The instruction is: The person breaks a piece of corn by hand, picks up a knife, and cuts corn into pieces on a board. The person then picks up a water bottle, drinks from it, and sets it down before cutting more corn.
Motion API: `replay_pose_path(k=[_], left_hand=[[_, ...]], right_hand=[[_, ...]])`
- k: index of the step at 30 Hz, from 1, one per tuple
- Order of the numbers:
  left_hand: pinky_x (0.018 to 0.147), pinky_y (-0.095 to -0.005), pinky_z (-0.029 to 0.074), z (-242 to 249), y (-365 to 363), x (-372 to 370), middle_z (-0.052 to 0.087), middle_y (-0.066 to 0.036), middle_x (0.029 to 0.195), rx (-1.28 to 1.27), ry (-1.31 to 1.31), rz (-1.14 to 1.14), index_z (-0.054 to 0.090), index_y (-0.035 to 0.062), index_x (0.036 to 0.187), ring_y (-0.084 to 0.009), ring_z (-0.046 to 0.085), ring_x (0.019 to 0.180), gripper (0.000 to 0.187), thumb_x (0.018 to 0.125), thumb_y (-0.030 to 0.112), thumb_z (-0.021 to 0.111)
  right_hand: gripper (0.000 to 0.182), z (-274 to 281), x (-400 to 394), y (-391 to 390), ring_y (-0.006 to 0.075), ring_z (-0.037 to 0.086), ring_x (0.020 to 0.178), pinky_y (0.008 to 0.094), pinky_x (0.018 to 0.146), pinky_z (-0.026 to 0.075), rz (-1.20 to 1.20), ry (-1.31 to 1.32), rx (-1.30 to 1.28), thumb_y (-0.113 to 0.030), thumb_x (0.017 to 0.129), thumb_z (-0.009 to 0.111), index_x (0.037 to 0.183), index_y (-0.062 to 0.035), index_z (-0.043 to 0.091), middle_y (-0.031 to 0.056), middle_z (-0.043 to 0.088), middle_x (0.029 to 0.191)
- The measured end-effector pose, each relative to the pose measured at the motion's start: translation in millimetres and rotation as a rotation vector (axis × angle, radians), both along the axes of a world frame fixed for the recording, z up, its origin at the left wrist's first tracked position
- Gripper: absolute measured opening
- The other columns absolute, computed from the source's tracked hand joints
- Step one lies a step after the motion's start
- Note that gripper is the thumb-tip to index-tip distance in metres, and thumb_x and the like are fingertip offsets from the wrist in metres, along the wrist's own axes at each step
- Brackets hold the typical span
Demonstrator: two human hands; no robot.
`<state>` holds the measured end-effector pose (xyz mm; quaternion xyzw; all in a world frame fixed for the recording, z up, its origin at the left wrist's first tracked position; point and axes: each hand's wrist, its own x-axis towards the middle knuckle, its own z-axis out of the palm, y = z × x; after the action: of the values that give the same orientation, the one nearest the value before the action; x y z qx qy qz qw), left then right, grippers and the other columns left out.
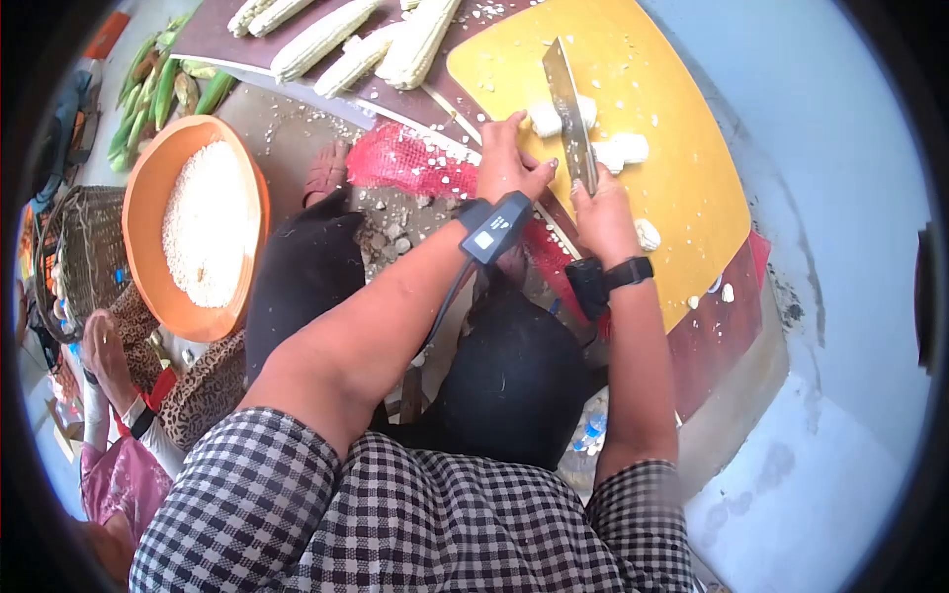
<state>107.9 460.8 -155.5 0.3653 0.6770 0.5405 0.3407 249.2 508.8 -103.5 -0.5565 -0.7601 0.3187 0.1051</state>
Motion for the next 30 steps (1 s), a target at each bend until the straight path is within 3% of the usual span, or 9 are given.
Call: replay_pose_path(k=[8, 12, 15, 19, 20, 23, 24, 27, 30], left_hand=[[0.076, -0.033, 0.055, 1.8, 7.4, -6.1, 0.045, -0.021, 0.125, -0.002, -0.015, -0.027, 0.041, 0.001, 0.138, -0.0237, 0.065, 0.083, 0.069, 0.078, 0.01, 0.074], [0.078, -0.0332, 0.055, 8.8, 13.3, -3.2, 0.045, -0.021, 0.124, 0.002, -0.053, -0.01, 0.042, 0.0014, 0.138, -0.0238, 0.065, 0.084, 0.066, 0.079, 0.006, 0.073], [0.079, -0.0332, 0.055, 12.2, 13.5, 0.8, 0.045, -0.021, 0.124, -0.006, -0.122, -0.03, 0.042, 0.0022, 0.139, -0.0238, 0.065, 0.086, 0.067, 0.079, 0.004, 0.072], [0.095, -0.0364, 0.048, 8.4, 10.5, -0.8, 0.045, -0.021, 0.126, -0.012, 0.025, -0.069, 0.04, 0.0029, 0.141, -0.0311, 0.055, 0.112, 0.072, 0.077, 0.006, 0.074], [0.097, -0.0368, 0.047, 7.7, 10.5, -1.3, 0.045, -0.021, 0.127, -0.008, 0.025, -0.071, 0.04, 0.0031, 0.141, -0.032, 0.053, 0.116, 0.073, 0.077, 0.007, 0.074], [0.1, -0.0371, 0.045, 6.5, 10.2, -4.3, 0.046, -0.021, 0.128, -0.004, 0.013, -0.078, 0.039, 0.0034, 0.142, -0.0326, 0.05, 0.121, 0.074, 0.077, 0.009, 0.074], [0.1, -0.037, 0.044, 6.7, 9.7, -5.5, 0.046, -0.022, 0.129, -0.004, 0.008, -0.08, 0.039, 0.0035, 0.142, -0.0325, 0.049, 0.122, 0.074, 0.077, 0.009, 0.073], [0.099, -0.0373, 0.045, 6.4, 7.4, -7.0, 0.046, -0.022, 0.13, -0.004, 0.056, -0.094, 0.038, 0.0036, 0.143, -0.0327, 0.051, 0.121, 0.074, 0.077, 0.01, 0.073], [0.094, -0.0368, 0.05, 9.2, 7.6, -7.6, 0.047, -0.022, 0.13, -0.029, 0.093, -0.107, 0.037, 0.0035, 0.143, -0.0313, 0.057, 0.113, 0.075, 0.078, 0.01, 0.073]], right_hand=[[0.034, 4.8, -3.3, -11.5, 0.0462, 0.061, 0.095, 0.0472, 0.081, 0.05, -0.018, -0.052, -0.036, -0.011, 0.089, 0.057, 0.119, 0.0039, 0.054, 0.0324, 0.063, 0.096], [0.035, 7.2, -2.6, -19.5, 0.0406, 0.065, 0.085, 0.042, 0.075, 0.051, -0.023, -0.034, 0.027, -0.009, 0.09, 0.056, 0.122, 0.0035, 0.053, 0.027, 0.066, 0.091], [0.039, 13.3, 4.4, -30.9, 0.0462, 0.062, 0.089, 0.0471, 0.076, 0.051, -0.079, 0.079, -0.027, -0.012, 0.089, 0.056, 0.125, 0.0031, 0.051, 0.0311, 0.064, 0.094], [0.037, 28.9, 12.4, -51.0, 0.0366, 0.067, 0.075, 0.0411, 0.067, 0.051, -0.125, 0.228, 0.043, -0.009, 0.09, 0.056, 0.124, 0.003, 0.051, 0.0248, 0.065, 0.081], [0.035, 37.0, 15.8, -58.0, 0.0252, 0.065, 0.067, 0.0357, 0.062, 0.05, -0.186, 0.225, 0.023, -0.008, 0.09, 0.056, 0.123, 0.0027, 0.052, 0.0157, 0.065, 0.077], [0.035, 42.4, 44.1, -77.6, 0.0162, 0.059, 0.058, 0.0306, 0.054, 0.047, -0.404, 0.394, -0.127, -0.009, 0.092, 0.056, 0.125, 0.0008, 0.051, 0.0067, 0.062, 0.074], [0.033, 47.0, 52.2, -87.5, 0.0083, 0.047, 0.05, 0.0257, 0.045, 0.04, -0.516, 0.553, -0.207, -0.01, 0.095, 0.054, 0.127, -0.0024, 0.048, -0.0001, 0.053, 0.068], [0.025, 47.4, 88.1, -105.6, 0.007, 0.041, 0.046, 0.0245, 0.04, 0.036, -0.637, 0.836, -0.245, -0.008, 0.096, 0.052, 0.121, -0.005, 0.045, -0.0003, 0.045, 0.064], [0.009, 48.2, 113.9, -118.0, 0.0079, 0.038, 0.045, 0.025, 0.039, 0.035, -0.776, 0.938, -0.19, -0.01, 0.098, 0.049, 0.102, -0.0076, 0.041, 0.0005, 0.041, 0.064]])
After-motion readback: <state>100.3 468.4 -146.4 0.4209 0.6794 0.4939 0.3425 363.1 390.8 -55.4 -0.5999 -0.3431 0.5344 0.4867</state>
